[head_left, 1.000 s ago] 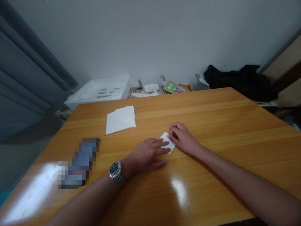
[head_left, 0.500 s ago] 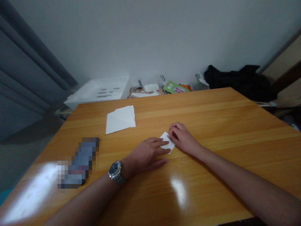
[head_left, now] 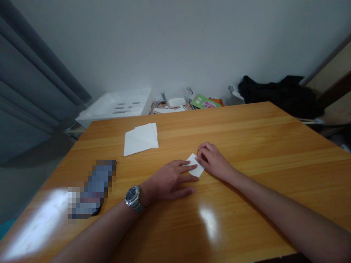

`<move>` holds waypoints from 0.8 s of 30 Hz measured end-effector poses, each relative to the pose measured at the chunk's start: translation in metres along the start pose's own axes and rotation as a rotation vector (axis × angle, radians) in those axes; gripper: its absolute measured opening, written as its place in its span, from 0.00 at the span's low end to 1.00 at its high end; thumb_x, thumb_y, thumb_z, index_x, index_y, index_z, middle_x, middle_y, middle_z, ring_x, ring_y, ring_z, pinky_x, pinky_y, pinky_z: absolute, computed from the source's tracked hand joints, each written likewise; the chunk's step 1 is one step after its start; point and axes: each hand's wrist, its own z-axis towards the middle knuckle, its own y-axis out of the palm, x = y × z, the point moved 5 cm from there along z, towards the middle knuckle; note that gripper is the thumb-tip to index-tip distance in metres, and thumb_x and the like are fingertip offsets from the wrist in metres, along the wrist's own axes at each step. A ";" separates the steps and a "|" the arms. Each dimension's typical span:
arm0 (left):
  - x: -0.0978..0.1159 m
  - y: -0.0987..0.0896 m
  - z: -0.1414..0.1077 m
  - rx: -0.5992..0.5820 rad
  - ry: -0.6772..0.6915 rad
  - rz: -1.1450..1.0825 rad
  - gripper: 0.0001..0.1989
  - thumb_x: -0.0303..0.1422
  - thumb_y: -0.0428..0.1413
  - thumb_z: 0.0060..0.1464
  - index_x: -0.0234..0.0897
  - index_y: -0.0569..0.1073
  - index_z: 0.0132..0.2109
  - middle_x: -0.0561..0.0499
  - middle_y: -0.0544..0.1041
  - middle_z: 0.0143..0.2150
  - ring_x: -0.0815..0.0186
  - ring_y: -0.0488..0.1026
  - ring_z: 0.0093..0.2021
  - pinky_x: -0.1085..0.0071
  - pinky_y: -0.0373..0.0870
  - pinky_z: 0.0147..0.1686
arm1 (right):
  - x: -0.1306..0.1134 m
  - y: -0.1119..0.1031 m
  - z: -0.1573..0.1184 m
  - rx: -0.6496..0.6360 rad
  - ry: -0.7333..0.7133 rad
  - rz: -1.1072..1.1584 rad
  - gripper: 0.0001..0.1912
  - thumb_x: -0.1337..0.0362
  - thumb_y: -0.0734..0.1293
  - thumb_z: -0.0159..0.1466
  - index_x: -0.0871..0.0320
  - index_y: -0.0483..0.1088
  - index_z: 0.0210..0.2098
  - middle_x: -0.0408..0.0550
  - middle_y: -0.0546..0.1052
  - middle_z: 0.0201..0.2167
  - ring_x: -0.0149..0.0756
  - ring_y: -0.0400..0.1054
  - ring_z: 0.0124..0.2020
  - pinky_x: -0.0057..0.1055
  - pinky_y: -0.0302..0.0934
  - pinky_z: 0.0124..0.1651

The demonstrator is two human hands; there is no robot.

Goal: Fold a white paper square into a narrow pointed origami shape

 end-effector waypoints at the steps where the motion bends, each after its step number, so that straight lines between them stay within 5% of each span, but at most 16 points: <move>1: 0.000 0.000 0.001 0.000 -0.005 -0.003 0.20 0.44 0.53 0.65 0.42 0.74 0.58 0.44 0.67 0.67 0.51 0.65 0.65 0.53 0.60 0.65 | -0.001 0.000 0.000 0.003 -0.002 -0.001 0.06 0.67 0.67 0.66 0.55 0.66 0.32 0.51 0.70 0.43 0.44 0.64 0.47 0.43 0.62 0.53; 8: -0.001 0.005 0.000 0.054 -0.057 -0.009 0.27 0.48 0.55 0.62 0.44 0.69 0.63 0.44 0.68 0.66 0.53 0.66 0.65 0.54 0.62 0.64 | -0.001 -0.001 0.001 -0.004 -0.015 -0.001 0.06 0.66 0.66 0.67 0.55 0.67 0.33 0.51 0.70 0.42 0.44 0.65 0.47 0.44 0.62 0.53; 24: -0.006 0.007 0.001 0.086 -0.093 0.009 0.23 0.46 0.55 0.63 0.44 0.71 0.62 0.45 0.68 0.66 0.54 0.64 0.66 0.52 0.58 0.67 | 0.002 -0.004 0.001 -0.006 -0.025 0.019 0.05 0.65 0.67 0.67 0.55 0.67 0.34 0.51 0.70 0.42 0.43 0.66 0.46 0.43 0.62 0.52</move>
